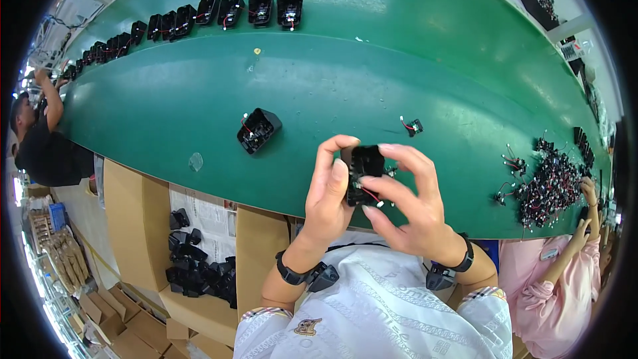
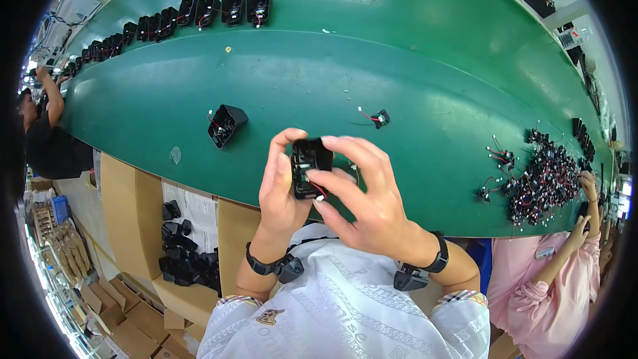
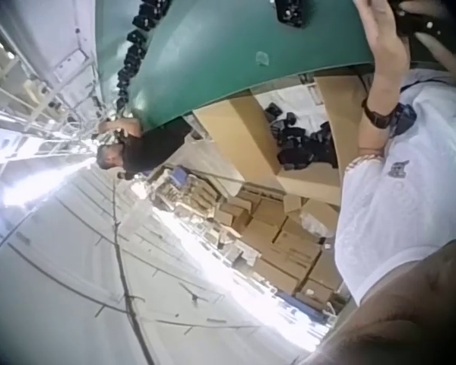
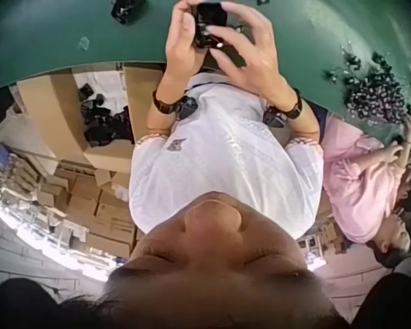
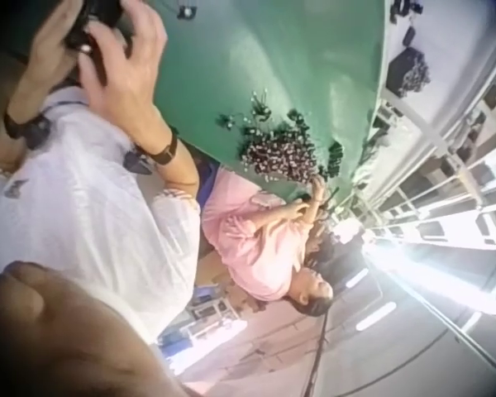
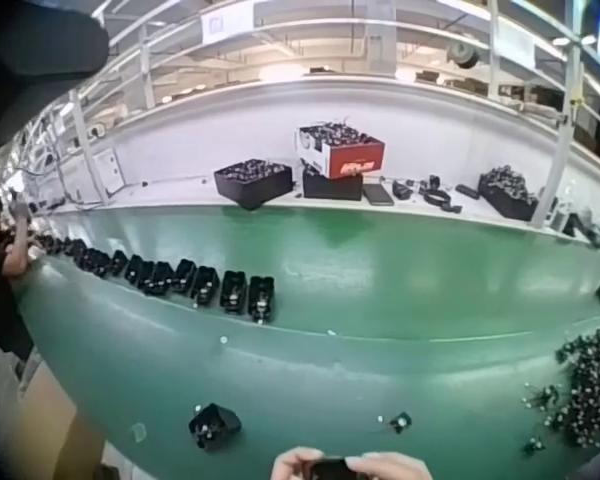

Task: The person picks up a plastic housing and a circuit board, fits the board into the housing, and then installs a small fan. After pressing the components into place, they snap a cover onto the housing and place the finished unit into a box.

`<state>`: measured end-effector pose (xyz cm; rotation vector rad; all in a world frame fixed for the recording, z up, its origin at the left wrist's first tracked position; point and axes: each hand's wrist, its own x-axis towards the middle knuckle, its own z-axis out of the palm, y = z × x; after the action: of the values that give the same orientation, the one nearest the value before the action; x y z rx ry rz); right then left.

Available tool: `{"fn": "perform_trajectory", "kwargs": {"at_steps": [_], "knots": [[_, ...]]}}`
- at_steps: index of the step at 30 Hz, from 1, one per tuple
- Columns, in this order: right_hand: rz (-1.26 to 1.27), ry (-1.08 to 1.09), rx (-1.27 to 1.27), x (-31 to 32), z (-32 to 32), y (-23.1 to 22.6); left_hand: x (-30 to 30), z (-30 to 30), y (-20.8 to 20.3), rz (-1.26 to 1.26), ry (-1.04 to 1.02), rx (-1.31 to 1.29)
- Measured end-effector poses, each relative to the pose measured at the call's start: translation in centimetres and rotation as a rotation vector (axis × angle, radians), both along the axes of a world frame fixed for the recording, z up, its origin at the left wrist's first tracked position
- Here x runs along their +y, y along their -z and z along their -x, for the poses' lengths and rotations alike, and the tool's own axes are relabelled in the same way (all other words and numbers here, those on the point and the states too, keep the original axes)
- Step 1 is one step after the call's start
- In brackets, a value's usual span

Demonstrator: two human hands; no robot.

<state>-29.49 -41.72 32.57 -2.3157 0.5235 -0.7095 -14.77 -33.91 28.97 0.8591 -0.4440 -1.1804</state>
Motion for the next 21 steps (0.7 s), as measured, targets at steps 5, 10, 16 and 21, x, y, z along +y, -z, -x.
{"fn": "perform_trajectory", "kwargs": {"at_steps": [5, 10, 16, 21], "knots": [[-0.105, -0.13, -0.019, -2.1, -1.4, -2.2, 0.1, -0.4, -1.1, 0.02, 0.068, 0.089], [0.028, -0.234, -0.017, -2.5, -3.2, -2.1, 1.1, -2.2, 0.0, 0.158, 0.151, 0.151], [0.126, -0.237, 0.105, -5.1, -6.6, -4.6, 7.4, -5.9, -2.8, -0.027, -0.135, -0.252], [0.348, -0.12, 0.193, -15.5, -12.8, -3.5, 23.5, -16.8, 2.6, -0.652, -0.751, -0.846]]}}
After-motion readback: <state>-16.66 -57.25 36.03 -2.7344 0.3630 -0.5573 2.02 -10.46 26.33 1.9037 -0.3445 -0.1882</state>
